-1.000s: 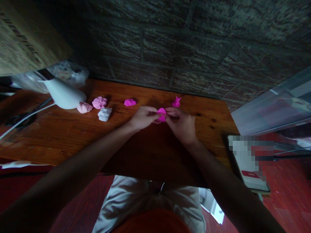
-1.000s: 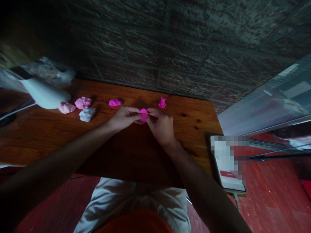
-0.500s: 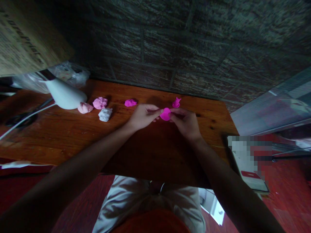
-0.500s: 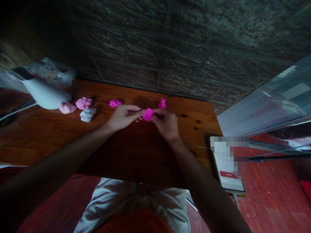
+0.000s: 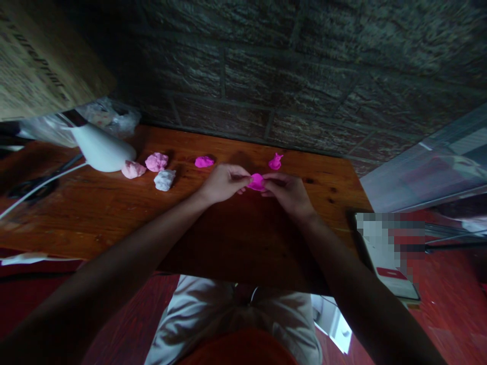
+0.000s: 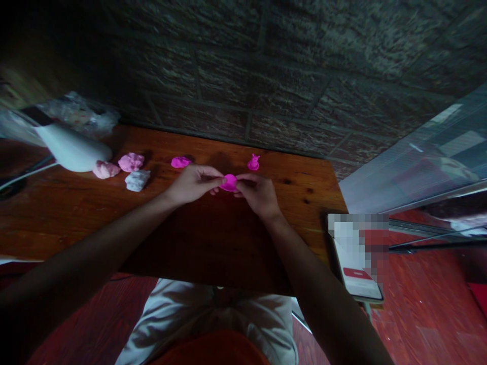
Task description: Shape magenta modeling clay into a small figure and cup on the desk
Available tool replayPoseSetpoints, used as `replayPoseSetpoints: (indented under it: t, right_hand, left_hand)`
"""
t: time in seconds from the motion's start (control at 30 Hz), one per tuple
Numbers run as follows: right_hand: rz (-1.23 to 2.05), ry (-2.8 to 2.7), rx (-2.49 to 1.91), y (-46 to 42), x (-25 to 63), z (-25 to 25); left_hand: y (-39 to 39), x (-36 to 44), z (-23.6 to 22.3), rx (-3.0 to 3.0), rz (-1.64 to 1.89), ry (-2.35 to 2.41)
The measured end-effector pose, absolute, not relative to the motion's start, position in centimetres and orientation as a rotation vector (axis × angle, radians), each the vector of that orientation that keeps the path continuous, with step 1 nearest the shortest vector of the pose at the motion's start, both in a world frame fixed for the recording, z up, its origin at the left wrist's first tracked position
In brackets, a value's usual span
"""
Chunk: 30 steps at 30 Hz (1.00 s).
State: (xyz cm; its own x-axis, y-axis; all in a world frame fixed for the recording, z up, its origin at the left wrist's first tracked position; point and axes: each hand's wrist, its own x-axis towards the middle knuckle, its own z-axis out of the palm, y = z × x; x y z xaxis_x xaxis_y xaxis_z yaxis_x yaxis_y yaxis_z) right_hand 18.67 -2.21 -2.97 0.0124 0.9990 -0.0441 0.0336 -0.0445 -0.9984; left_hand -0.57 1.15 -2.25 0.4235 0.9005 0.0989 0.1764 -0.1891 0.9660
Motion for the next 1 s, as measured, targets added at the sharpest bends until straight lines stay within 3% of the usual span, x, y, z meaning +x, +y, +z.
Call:
replayPoseSetpoints:
  t: [0.37,1.0]
  right_hand:
    - [1.291,-1.190,-1.315,-2.3,20.0,-2.2]
    - [1.363,-1.277,-1.294,-2.6,19.9,-1.8]
  left_hand:
    - [1.7,-2.2,-1.5,1.907,0.775,0.709]
    - [2.0,-2.3,-1.8,2.189,0.691,0.688]
